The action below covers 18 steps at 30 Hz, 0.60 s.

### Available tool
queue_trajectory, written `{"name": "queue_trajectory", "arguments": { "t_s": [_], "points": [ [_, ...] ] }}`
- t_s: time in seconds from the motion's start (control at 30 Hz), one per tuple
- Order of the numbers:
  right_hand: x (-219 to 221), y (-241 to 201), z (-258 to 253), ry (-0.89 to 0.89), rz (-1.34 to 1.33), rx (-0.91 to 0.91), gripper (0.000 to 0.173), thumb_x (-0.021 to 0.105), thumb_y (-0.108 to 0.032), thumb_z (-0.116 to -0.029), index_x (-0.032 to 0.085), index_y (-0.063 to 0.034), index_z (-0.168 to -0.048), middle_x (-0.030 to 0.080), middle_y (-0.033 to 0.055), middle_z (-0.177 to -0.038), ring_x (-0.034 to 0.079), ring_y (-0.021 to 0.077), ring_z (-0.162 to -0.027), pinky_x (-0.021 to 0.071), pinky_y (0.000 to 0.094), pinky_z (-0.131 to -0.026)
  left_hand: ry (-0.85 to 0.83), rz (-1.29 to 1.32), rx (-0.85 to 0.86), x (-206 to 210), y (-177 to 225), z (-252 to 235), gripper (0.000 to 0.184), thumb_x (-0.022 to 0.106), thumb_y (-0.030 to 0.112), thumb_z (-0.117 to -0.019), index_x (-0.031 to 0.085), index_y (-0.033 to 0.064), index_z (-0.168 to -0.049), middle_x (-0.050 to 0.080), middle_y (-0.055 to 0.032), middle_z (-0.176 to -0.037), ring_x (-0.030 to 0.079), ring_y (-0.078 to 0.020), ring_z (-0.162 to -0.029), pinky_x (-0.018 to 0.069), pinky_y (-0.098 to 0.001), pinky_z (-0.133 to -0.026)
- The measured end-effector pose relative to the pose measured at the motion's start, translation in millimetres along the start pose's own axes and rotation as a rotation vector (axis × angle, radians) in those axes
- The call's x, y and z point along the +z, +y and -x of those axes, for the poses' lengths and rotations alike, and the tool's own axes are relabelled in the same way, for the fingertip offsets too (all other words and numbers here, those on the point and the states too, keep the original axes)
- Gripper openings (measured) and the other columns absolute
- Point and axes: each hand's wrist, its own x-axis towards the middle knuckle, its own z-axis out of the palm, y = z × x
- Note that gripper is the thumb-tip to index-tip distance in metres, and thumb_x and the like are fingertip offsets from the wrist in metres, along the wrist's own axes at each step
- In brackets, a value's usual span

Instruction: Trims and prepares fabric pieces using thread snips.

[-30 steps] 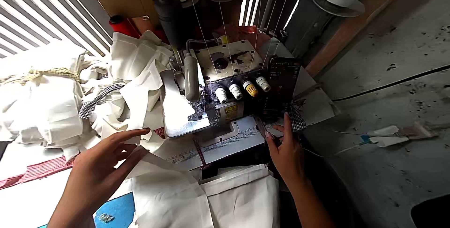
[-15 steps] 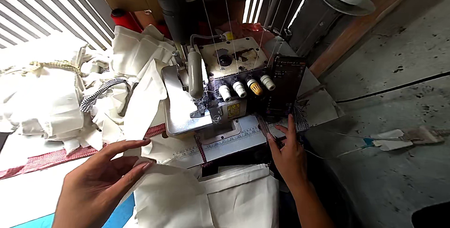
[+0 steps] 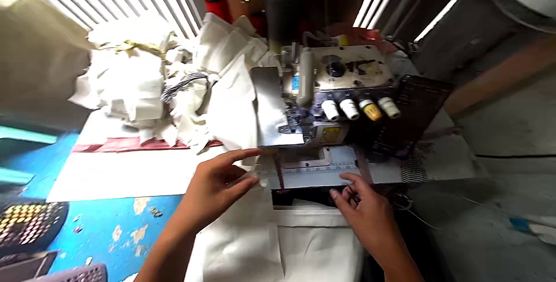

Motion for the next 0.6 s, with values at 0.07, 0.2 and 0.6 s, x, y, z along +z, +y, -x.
{"name": "queue_trajectory", "arguments": {
  "t_s": [0.07, 0.2, 0.6],
  "points": [
    [11, -21, -4, -0.22, -0.138, -0.043, 0.043, 0.07, -0.023, -0.0881, 0.068, -0.0094, -0.129, 0.072, 0.0019, -0.091, 0.066, 0.0092, -0.074, 0.0584, 0.0298, -0.068, -0.028, 0.035, -0.013, 4, 1, -1, 0.047, 0.078, 0.011, -0.089, 0.066, 0.0123, -0.135, 0.07, 0.0001, -0.13, 0.072, -0.006, -0.076, 0.0625, -0.0226, -0.07],
    [33, -63, -19, -0.13, -0.094, -0.353, 0.028, 0.064, -0.017, -0.0934, 0.074, -0.0105, -0.119, 0.069, 0.0029, -0.096, 0.066, 0.0132, -0.089, 0.0568, 0.0265, -0.08, -0.082, 0.135, -0.05, 9, 9, -3, 0.051, 0.079, 0.006, -0.087, 0.064, 0.0079, -0.136, 0.068, -0.0018, -0.133, 0.073, -0.0088, -0.077, 0.0638, -0.0241, -0.07],
    [69, -93, -25, 0.17, 0.049, -0.614, 0.027, 0.058, 0.001, -0.0922, 0.075, -0.012, -0.109, 0.067, 0.0043, -0.088, 0.064, 0.0205, -0.079, 0.0502, 0.0345, -0.068, -0.085, 0.196, -0.071, 15, 9, -3, 0.058, 0.082, 0.007, -0.0845, 0.062, 0.007, -0.139, 0.065, -0.0018, -0.138, 0.074, -0.0123, -0.074, 0.0653, -0.0268, -0.069]
  ]
}}
